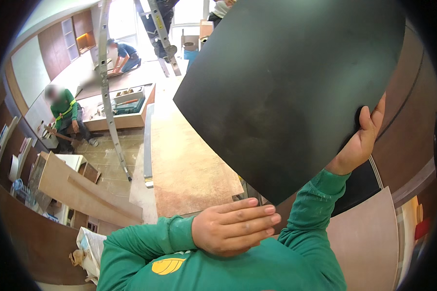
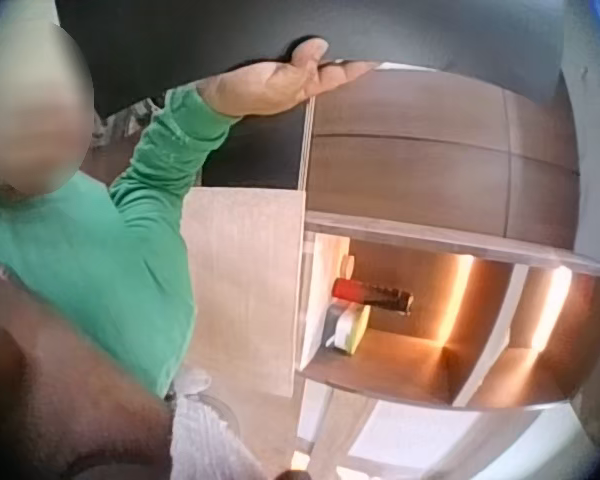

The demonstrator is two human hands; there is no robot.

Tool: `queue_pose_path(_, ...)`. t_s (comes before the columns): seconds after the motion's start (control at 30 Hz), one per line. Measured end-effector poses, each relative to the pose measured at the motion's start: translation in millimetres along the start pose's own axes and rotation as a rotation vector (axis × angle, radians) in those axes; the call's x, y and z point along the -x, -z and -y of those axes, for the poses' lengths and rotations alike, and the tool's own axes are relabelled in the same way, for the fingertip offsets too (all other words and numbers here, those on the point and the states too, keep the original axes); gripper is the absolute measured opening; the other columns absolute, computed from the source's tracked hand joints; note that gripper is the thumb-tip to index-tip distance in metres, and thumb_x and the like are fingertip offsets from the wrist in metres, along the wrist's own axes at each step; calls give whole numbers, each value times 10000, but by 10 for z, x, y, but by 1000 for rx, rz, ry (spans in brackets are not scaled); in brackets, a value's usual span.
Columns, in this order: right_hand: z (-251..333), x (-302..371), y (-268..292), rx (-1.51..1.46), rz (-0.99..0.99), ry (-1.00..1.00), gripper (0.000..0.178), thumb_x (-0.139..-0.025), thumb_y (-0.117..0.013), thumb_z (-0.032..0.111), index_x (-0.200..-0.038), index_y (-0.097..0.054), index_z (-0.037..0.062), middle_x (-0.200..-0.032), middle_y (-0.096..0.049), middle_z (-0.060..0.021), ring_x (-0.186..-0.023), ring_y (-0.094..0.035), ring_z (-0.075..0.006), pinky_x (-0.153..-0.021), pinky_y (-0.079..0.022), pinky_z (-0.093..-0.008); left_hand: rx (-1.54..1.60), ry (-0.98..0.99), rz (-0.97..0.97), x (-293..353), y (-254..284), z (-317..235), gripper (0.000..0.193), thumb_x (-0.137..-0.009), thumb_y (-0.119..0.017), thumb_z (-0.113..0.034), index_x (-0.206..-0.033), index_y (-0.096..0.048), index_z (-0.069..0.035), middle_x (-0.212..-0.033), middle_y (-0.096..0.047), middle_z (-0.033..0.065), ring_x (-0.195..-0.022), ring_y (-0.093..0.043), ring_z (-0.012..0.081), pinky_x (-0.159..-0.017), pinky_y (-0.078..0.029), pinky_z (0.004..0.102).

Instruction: The person handles a light-colored wooden panel and a dark laminate sheet in a workshop. They position the dark sheet onto the panel and press it down to adhere it, then flip the panel to inspect the result. Other workers are visible in the background.

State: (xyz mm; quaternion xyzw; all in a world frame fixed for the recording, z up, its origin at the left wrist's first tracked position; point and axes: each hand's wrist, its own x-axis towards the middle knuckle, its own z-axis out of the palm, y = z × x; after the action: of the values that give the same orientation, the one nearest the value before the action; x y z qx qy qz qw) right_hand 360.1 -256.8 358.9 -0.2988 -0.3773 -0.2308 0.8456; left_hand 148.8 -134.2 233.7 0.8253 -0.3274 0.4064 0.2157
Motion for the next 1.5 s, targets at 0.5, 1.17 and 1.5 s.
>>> queue_pose_path(0.5, 59, 153, 15, 78, -69, 78, 541, -961, -474, 116, -1462, -374, -62, -1449, -472, -174, -1247, -553, -281, -1078, -454, -389, 5, 150, 206, -174, -220, 148, 660, -990, -502, -483, -1518, -402, -100, -1604, -323, 115, -1511, -231, 299, -1232, -33, 515)
queue_pose_path(1.17, -293, 121, 857, -56, 102, -216, 580, -959, -453, 113, -1519, -334, 12, -1468, -465, -140, -1306, -499, -250, -1116, -393, -378, 862, 1383, 246, 2421, -87, 170, 296, -1025, -553, -222, -1224, -644, -23, -1152, -695, 90, -1072, -645, 197, -948, -504, 345)
queue_pose_path(1.5, -134, 360, 954, 54, 295, -222, 650, -932, -495, 159, -1522, -297, -29, -1501, -426, -157, -1345, -464, -254, -1139, -357, -378, 240, 1058, -181, 1191, 907, 1139, 247, -984, -622, -253, -1031, -680, -18, -913, -708, 77, -896, -652, 153, -840, -518, 312)
